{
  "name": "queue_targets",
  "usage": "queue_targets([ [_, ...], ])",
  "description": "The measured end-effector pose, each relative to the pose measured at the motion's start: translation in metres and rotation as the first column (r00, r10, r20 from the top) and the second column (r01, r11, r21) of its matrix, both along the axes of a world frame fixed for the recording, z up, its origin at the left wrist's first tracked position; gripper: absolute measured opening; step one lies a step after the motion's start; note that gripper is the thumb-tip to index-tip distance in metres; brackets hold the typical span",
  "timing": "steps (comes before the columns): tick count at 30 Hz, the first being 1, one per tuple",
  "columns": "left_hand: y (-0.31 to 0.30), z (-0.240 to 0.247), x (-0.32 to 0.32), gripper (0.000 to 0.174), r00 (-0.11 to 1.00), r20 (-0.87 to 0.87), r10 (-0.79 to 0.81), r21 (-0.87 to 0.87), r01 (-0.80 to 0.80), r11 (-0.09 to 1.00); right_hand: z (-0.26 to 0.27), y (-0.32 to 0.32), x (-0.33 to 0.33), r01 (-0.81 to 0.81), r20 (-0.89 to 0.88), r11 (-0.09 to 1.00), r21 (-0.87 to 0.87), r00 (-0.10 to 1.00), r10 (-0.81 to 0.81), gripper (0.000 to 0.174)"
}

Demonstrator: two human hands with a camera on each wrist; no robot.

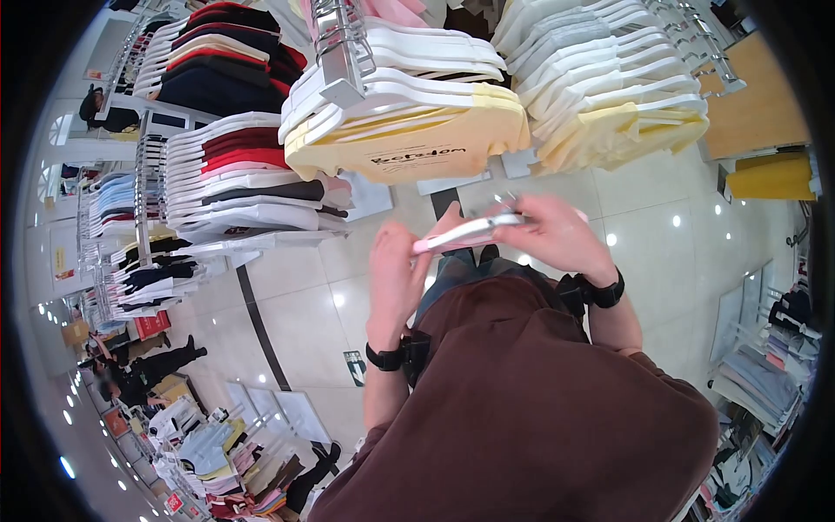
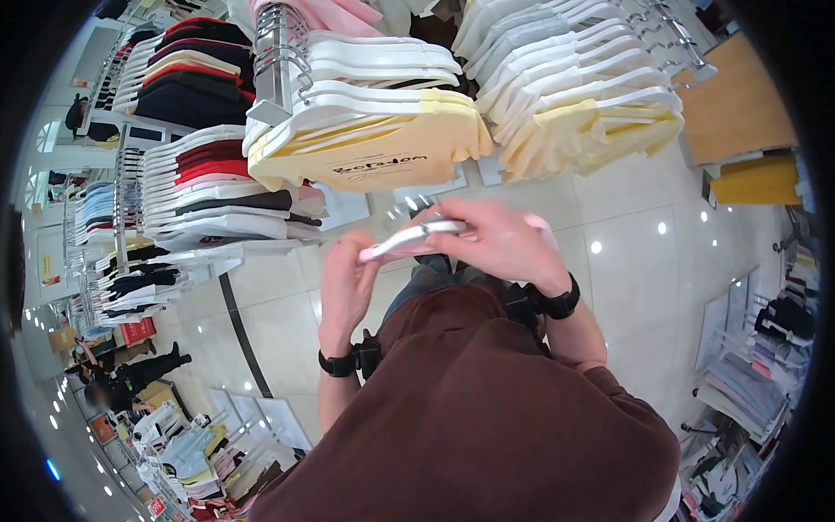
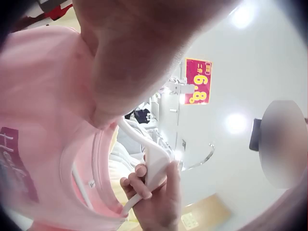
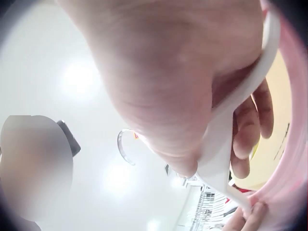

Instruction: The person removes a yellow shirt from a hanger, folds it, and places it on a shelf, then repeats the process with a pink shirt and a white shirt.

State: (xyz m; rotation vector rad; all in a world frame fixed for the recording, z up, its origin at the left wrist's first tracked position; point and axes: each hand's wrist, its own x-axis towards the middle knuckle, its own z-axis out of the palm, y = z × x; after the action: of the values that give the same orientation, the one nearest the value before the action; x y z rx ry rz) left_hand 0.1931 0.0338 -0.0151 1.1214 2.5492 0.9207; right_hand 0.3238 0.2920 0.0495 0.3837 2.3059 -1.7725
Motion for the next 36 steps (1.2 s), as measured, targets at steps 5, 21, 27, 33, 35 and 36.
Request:
queue_targets([
  [5, -0.033, 0.015, -0.011, 0.012, 0.976, 0.041, 0.213, 0.006, -0.213, 0.977, -0.026, 0.023, 0.019, 0.234, -0.268, 0.948, 0.216, 0.948, -0.173, 0.040],
  [21, -0.027, 0.059, -0.003, 0.017, 0.964, -0.037, 0.262, 0.076, -0.259, 0.963, -0.039, 0.009, 0.009, 0.303, -0.418, 0.821, 0.484, 0.904, -0.087, 0.017],
  [27, -0.029, 0.053, -0.004, 0.017, 0.971, -0.118, 0.207, 0.064, -0.201, 0.978, -0.042, 0.006, 0.020, 0.257, -0.400, 0.821, 0.510, 0.916, -0.039, 0.014],
  [33, -0.044, 0.044, -0.012, 0.018, 0.975, -0.011, 0.221, 0.138, -0.217, 0.966, -0.050, -0.009, 0.021, 0.368, -0.327, 0.872, 0.324, 0.908, -0.262, 0.023],
  [35, -0.045, 0.047, -0.015, 0.020, 0.959, 0.028, 0.283, 0.085, -0.284, 0.955, -0.052, -0.008, 0.020, 0.373, -0.325, 0.867, 0.330, 0.907, -0.267, 0.022],
  [36, -0.045, 0.048, -0.018, 0.020, 0.957, 0.028, 0.287, 0.090, -0.289, 0.953, -0.052, -0.007, 0.018, 0.385, -0.323, 0.861, 0.334, 0.904, -0.279, 0.020],
])
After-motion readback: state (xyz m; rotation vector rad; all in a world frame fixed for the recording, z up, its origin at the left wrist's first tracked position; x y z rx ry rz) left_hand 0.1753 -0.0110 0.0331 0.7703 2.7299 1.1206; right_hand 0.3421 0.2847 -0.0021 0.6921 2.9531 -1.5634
